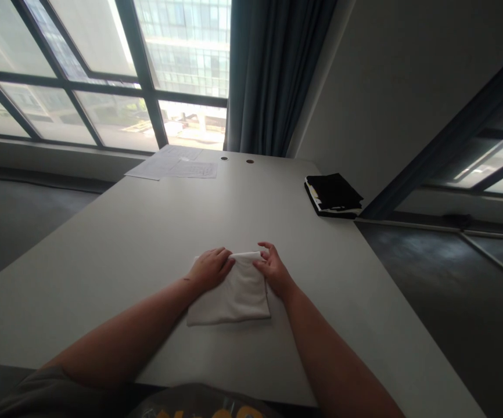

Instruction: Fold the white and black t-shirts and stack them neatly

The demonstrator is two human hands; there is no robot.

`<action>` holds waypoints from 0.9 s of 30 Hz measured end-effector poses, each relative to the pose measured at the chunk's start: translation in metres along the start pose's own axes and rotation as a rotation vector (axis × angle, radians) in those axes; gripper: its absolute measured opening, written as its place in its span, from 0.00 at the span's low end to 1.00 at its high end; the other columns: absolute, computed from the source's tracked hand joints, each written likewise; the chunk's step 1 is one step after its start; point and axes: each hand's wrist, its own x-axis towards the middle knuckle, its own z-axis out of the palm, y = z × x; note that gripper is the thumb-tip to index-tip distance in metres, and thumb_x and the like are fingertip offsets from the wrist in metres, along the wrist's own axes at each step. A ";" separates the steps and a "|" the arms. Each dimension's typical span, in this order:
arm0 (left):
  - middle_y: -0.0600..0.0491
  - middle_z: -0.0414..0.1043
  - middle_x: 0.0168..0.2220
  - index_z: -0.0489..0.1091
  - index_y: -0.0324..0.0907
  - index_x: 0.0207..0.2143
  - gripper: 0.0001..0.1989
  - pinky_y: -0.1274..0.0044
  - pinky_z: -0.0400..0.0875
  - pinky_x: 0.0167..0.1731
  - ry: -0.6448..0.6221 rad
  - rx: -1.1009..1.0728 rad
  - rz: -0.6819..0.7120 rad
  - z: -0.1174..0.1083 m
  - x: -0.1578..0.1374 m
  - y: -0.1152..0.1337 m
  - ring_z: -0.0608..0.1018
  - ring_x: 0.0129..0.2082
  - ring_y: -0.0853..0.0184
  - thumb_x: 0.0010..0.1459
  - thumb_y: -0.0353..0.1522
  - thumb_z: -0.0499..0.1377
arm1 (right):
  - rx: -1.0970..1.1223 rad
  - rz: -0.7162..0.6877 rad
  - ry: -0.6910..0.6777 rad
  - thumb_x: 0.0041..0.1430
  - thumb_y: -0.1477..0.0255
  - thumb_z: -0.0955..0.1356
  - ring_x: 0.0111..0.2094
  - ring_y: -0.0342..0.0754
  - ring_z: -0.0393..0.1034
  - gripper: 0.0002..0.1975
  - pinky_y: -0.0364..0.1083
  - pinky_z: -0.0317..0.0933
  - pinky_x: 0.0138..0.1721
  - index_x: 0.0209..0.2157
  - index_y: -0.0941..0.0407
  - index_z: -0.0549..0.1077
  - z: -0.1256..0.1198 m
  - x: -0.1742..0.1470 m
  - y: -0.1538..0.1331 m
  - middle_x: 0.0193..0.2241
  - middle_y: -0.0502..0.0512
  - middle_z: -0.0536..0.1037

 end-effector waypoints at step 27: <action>0.47 0.73 0.56 0.71 0.47 0.57 0.18 0.63 0.68 0.58 -0.071 0.064 -0.046 -0.002 -0.003 -0.013 0.74 0.56 0.57 0.73 0.42 0.49 | -0.320 0.081 -0.181 0.55 0.52 0.76 0.59 0.62 0.72 0.31 0.60 0.59 0.66 0.56 0.53 0.81 -0.018 -0.003 -0.001 0.57 0.58 0.79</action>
